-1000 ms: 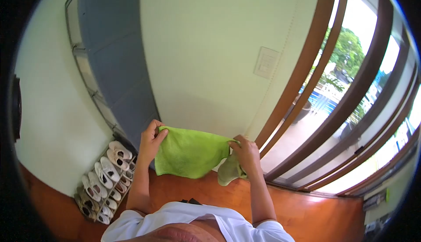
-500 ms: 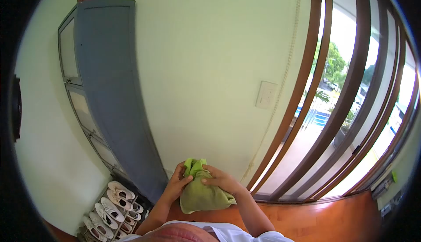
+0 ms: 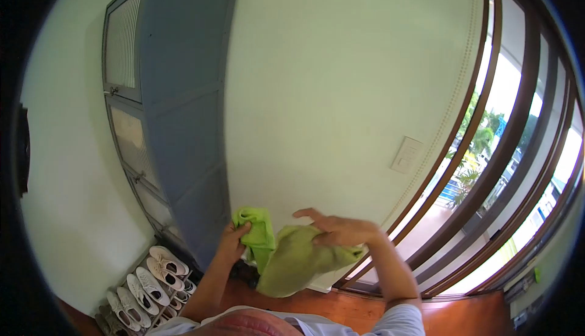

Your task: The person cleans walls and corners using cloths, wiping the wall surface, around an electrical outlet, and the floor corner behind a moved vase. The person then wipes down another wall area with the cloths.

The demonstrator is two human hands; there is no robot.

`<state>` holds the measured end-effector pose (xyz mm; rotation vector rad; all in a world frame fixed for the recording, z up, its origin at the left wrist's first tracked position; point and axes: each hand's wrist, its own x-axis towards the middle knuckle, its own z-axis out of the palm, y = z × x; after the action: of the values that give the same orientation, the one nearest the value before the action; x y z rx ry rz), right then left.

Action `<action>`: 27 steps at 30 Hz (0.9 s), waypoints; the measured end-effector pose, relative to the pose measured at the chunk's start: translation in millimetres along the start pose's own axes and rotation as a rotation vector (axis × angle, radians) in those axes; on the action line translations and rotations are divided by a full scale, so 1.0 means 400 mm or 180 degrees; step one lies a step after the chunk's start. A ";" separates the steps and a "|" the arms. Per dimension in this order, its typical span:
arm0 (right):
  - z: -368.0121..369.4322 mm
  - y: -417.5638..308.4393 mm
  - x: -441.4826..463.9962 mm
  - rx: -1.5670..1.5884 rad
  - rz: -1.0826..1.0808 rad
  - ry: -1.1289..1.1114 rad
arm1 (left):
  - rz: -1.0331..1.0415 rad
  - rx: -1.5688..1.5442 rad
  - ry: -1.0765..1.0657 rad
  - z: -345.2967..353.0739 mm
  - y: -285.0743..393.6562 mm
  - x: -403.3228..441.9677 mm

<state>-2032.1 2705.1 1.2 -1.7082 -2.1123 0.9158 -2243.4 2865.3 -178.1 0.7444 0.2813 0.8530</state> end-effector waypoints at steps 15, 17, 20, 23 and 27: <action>-0.805 -0.218 -0.010 -0.1578 0.0155 0.2635 | 0.1717 0.3303 -0.1636 0.429 0.484 0.263; -0.876 -0.200 0.007 -0.1720 0.0007 0.3143 | 0.2043 0.3052 -0.1742 0.556 0.514 0.335; -0.892 -0.190 0.045 -0.2137 0.0295 0.3981 | 0.2765 0.3087 -0.1599 0.689 0.504 0.524; -0.970 -0.045 0.077 -0.4344 -0.0199 0.4474 | 0.3124 0.3115 -0.1442 0.763 0.445 0.696; -0.983 0.016 0.091 -0.5462 -0.0133 0.5582 | 0.4136 0.3241 -0.0837 0.796 0.363 0.806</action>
<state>-1811.1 2858.5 290.7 -1.4057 -1.0657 -2.2166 -1960.3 3021.9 171.1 2.0761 -0.0817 1.8336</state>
